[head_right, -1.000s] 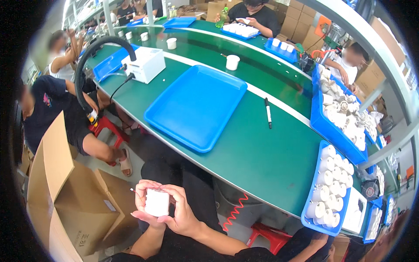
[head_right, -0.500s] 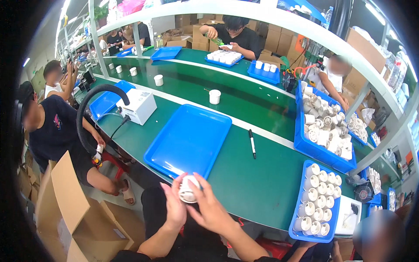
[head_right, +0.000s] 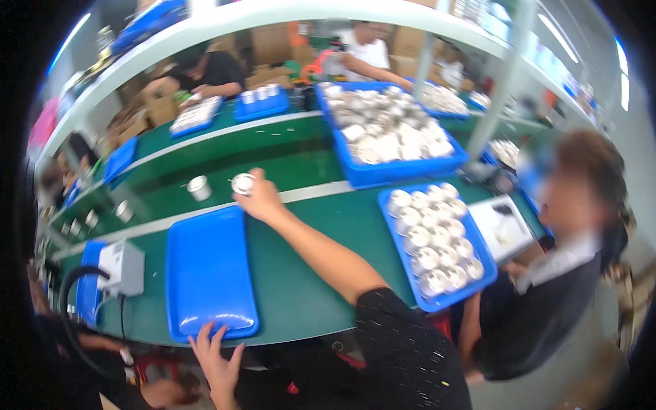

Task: The person assembles small white cylindrical electronic components by inserting clear plastic parts into them. They pick up the components from a blue tray, insert the parts by hand, and place the finished units back onto the tray. The process is repeated continuously in a factory setting.

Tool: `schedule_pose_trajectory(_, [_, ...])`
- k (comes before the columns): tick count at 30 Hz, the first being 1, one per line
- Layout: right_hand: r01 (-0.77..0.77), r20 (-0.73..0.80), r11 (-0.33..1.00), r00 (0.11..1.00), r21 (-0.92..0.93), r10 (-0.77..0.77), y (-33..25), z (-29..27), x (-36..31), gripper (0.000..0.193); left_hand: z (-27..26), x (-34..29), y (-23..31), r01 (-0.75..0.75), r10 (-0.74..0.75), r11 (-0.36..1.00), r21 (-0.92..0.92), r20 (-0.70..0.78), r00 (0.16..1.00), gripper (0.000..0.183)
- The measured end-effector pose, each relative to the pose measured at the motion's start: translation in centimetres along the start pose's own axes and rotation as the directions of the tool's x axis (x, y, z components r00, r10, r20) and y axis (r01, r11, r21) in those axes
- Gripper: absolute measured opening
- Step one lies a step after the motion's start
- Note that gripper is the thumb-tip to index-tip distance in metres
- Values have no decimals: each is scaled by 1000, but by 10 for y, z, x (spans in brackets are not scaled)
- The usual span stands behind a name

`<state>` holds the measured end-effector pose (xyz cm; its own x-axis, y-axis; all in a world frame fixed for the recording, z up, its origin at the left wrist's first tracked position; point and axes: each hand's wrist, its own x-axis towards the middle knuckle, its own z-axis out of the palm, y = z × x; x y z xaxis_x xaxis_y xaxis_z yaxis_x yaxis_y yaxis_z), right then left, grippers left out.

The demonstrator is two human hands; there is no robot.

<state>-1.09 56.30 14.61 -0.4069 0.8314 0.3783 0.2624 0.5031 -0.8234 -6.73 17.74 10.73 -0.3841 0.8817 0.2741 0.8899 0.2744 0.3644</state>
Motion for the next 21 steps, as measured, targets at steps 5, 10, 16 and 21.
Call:
schedule_pose_trajectory(5, [-241,-45,963,970,-123,237,37,44,78,71,-2,10,-3,-89,82,992,-87,-86,993,38])
schedule_pose_trajectory(10, [-304,-21,936,952,-178,306,69,48,104,75,2,14,-23,-201,201,980,-2,-57,978,32])
schedule_pose_trajectory(16, [-269,68,937,955,-221,290,48,32,91,103,-20,15,-25,-297,285,954,-53,-160,945,25])
schedule_pose_trajectory(21, [114,-9,985,993,-132,-116,3,-1,37,65,-65,29,-7,-328,281,937,-124,-294,914,15])
